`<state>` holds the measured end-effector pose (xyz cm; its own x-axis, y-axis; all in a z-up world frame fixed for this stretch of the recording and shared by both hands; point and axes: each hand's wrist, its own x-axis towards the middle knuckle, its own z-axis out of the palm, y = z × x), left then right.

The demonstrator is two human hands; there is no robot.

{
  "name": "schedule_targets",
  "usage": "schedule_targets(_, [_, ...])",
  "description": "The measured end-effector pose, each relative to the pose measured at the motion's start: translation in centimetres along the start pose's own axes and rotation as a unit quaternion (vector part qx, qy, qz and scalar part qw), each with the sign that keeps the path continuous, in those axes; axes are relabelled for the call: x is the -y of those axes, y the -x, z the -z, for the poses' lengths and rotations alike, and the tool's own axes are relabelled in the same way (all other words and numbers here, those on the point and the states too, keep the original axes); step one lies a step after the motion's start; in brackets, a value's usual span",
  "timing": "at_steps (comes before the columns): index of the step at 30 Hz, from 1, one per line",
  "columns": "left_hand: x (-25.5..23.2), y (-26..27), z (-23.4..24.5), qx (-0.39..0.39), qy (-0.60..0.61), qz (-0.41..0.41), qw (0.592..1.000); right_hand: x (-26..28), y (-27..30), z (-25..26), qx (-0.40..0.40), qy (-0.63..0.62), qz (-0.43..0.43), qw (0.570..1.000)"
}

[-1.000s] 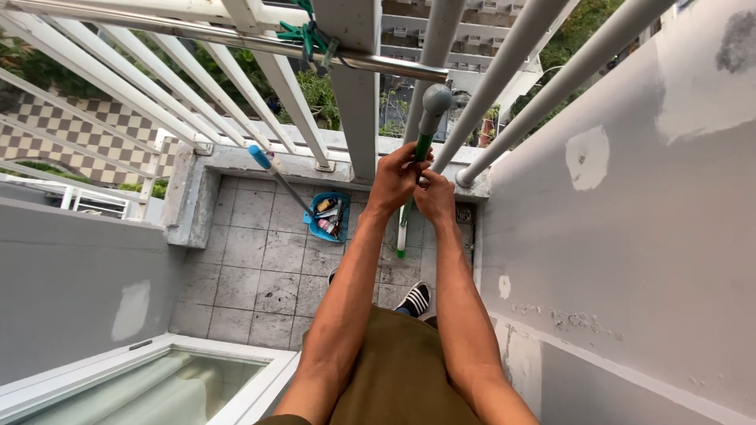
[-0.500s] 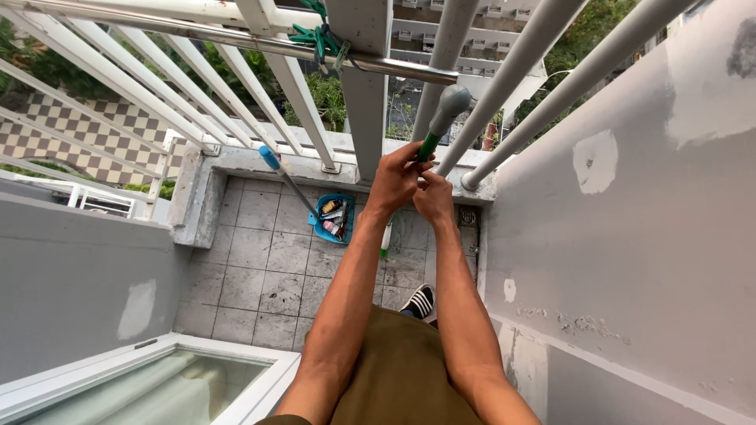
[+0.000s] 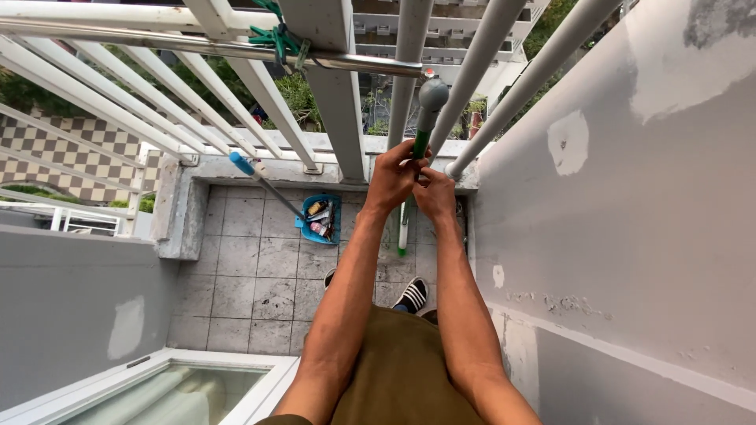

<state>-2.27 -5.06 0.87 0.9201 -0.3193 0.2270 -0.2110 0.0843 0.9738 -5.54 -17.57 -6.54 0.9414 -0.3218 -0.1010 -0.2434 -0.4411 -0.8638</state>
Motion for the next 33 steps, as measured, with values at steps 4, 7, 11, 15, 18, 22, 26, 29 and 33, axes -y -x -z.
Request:
schedule_targets(4, [0.6,0.0,-0.5,-0.003,0.006,0.004,1.0,-0.1,0.1,0.5,-0.008,0.004,-0.008,1.0])
schedule_targets(7, [1.6,0.2,-0.6,-0.006,0.014,-0.014,1.0,-0.7,0.2,0.4,-0.01,0.023,-0.014,1.0])
schedule_targets(11, [1.3,0.3,0.1,-0.001,0.004,-0.002,1.0,-0.9,-0.1,-0.5,0.013,0.009,-0.019,1.0])
schedule_targets(15, [1.2,0.3,1.4,-0.002,-0.001,0.013,1.0,-0.2,0.0,-1.6,0.015,0.011,-0.005,1.0])
schedule_targets(18, [1.5,0.4,2.5,-0.009,0.005,-0.016,1.0,1.6,0.1,-2.2,0.026,-0.001,-0.012,1.0])
schedule_targets(22, [0.4,0.5,3.7,-0.02,-0.032,-0.003,0.999,2.0,0.1,-3.6,0.043,0.006,-0.015,0.999])
schedule_targets(26, [1.0,0.5,4.4,-0.02,-0.047,-0.027,0.998,1.8,-0.1,-4.7,0.035,-0.013,0.013,0.999])
schedule_targets(29, [0.6,0.4,4.5,-0.019,-0.049,-0.017,0.998,2.3,0.1,-4.8,0.032,-0.024,0.012,0.999])
schedule_targets(33, [0.2,0.4,4.2,-0.017,-0.035,-0.014,0.999,2.9,0.5,-4.4,0.022,-0.031,0.009,0.999])
